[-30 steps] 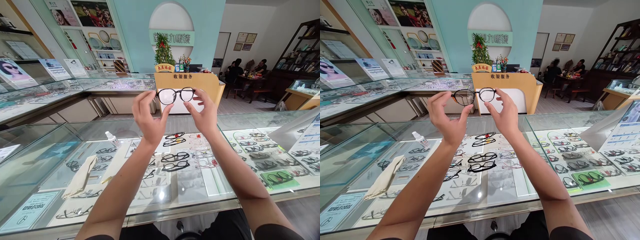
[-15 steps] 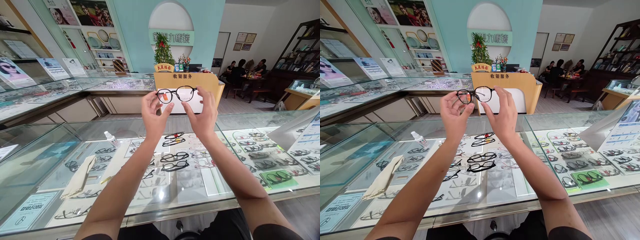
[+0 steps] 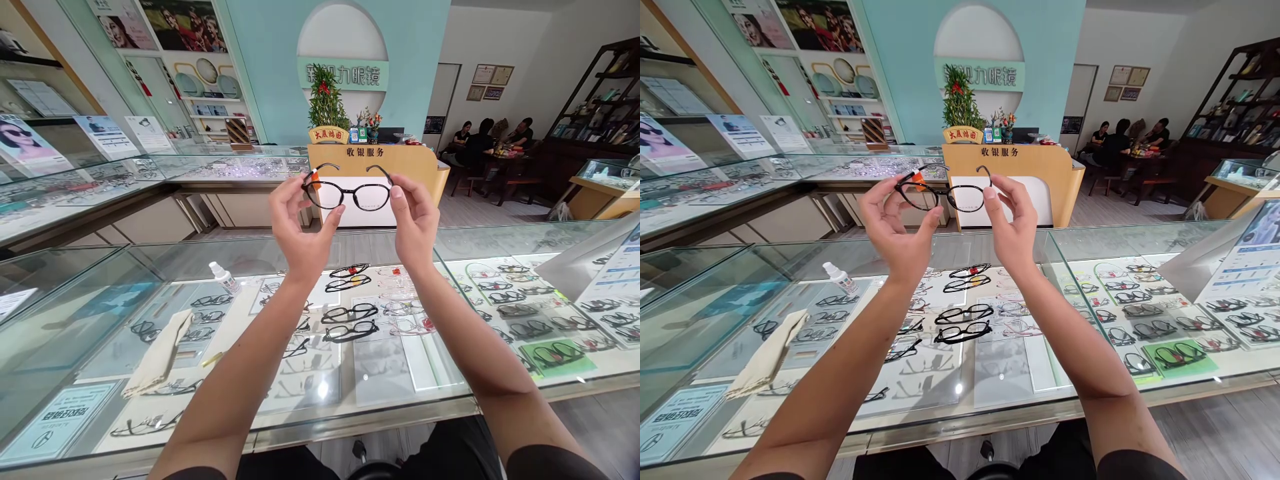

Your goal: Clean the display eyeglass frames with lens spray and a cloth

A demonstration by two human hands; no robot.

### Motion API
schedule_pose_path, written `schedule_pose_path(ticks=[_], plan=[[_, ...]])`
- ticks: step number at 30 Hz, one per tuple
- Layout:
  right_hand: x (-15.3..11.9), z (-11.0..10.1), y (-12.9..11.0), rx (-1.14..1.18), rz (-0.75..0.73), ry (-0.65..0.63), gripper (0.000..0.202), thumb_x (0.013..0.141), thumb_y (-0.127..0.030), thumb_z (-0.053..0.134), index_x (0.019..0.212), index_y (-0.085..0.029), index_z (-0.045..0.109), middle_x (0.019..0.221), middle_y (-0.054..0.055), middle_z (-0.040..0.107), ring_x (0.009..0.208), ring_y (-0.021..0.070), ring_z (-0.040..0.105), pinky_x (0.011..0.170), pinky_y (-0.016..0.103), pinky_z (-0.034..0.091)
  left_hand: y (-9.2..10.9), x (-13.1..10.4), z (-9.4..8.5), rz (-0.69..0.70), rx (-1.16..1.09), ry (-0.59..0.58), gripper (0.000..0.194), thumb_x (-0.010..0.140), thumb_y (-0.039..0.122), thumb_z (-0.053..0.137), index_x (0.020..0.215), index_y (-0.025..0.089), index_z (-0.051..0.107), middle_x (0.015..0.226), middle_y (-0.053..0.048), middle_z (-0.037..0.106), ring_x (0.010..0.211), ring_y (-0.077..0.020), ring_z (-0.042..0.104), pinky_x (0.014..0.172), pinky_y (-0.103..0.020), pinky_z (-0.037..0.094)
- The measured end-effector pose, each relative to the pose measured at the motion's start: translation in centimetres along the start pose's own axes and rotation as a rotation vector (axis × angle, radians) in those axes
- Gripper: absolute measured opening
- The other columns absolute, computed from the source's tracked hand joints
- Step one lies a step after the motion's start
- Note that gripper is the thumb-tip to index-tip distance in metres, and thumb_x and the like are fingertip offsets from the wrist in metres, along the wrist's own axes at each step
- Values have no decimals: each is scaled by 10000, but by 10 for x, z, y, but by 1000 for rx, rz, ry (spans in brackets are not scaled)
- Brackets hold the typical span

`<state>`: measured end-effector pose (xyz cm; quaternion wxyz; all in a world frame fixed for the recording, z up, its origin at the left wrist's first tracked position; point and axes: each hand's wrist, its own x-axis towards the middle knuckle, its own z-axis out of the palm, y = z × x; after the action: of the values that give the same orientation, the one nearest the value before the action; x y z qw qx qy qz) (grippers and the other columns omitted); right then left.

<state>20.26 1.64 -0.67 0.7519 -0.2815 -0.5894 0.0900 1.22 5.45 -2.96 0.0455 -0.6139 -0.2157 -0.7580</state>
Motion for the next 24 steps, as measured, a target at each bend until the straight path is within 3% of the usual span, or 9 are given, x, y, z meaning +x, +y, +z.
schedule_pose_path(ticks=[7, 14, 19, 24], plan=[[2, 0, -10, 71, 67, -18, 376, 1004, -634, 754, 1158, -299, 830, 1235, 76, 854, 1216, 263, 795, 1127, 475, 650, 2, 4, -1, -1, -54, -15, 754, 906, 637, 879, 1519, 362, 536, 1554, -127, 594, 1506, -354, 627, 1240, -551, 551], [1, 3, -21, 138, 26, -37, 279, 1019, -559, 779, 1080, -299, 863, 1152, 53, 876, 1138, 238, 819, 1060, 430, 666, 6, 5, 1, -122, -86, -41, 748, 880, 714, 867, 1460, 340, 578, 1506, -121, 673, 1328, -332, 756, 1103, -508, 626], [0, 3, -22, 151, 26, -27, 276, 1018, -559, 781, 1086, -305, 864, 1142, 43, 877, 1123, 232, 817, 1055, 425, 665, 7, 6, 2, -112, -168, -53, 724, 880, 686, 884, 1445, 345, 585, 1501, -107, 658, 1371, -326, 734, 1217, -533, 570], [0, 3, -21, 171, 29, -45, 274, 1026, -558, 774, 1093, -306, 857, 1160, 38, 876, 1108, 225, 826, 1043, 413, 664, 5, 6, 3, -104, -158, -67, 742, 877, 731, 859, 1444, 348, 573, 1506, -112, 650, 1377, -316, 726, 1233, -531, 565]])
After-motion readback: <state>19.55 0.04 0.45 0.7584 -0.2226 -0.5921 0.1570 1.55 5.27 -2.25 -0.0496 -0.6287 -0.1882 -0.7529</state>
